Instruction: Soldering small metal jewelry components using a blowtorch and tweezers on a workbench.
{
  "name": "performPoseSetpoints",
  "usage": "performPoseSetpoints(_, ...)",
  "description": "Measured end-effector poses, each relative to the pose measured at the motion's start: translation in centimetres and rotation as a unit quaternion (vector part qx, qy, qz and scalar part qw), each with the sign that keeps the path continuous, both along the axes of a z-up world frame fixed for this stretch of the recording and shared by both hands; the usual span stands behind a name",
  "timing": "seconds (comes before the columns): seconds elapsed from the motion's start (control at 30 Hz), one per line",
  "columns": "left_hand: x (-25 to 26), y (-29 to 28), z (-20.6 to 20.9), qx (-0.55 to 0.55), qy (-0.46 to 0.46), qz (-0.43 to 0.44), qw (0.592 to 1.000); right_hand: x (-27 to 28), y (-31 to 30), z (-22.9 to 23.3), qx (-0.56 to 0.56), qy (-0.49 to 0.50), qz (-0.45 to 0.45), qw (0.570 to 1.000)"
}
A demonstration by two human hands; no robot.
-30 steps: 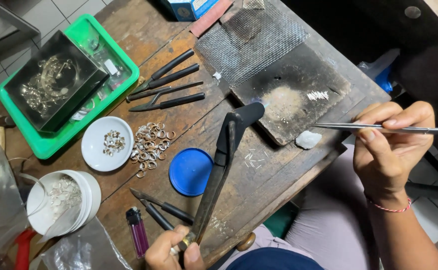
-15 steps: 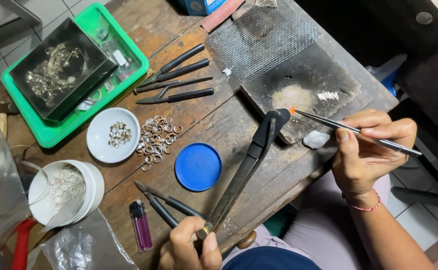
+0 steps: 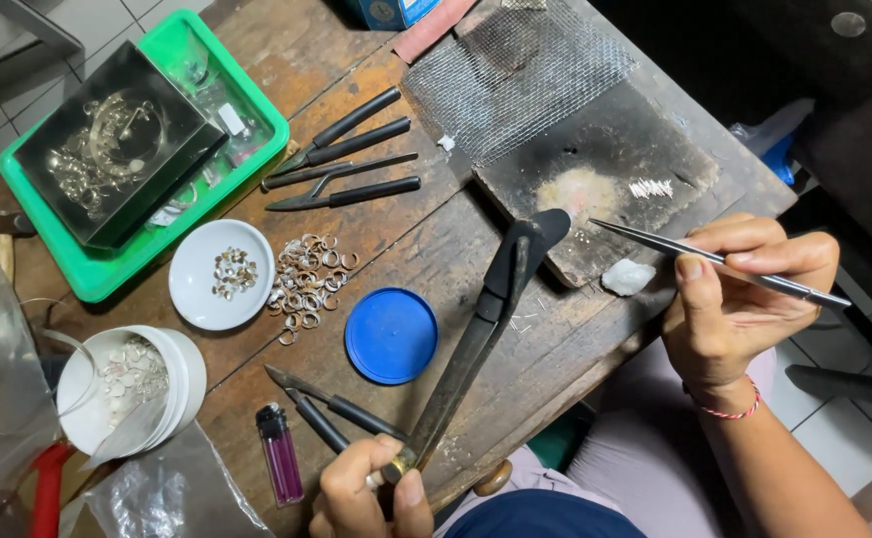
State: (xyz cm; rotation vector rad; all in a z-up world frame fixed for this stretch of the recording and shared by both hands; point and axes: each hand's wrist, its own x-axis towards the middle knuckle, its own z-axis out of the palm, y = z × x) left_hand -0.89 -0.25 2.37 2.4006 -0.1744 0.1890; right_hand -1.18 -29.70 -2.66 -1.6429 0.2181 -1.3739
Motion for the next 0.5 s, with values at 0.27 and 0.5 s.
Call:
performPoseSetpoints(0.27, 0.11, 0.23, -0.41, 0.07, 0.007, -0.015, 0.997, -0.1, -0.5, -0.45, 0.0, -0.004, 0.021, 1.0)
performPoseSetpoints(0.5, 0.07, 0.16, -0.69, 0.078, 0.006, -0.012, 0.997, -0.11, -0.55, -0.3, -0.002, -0.004, 0.028, 1.0)
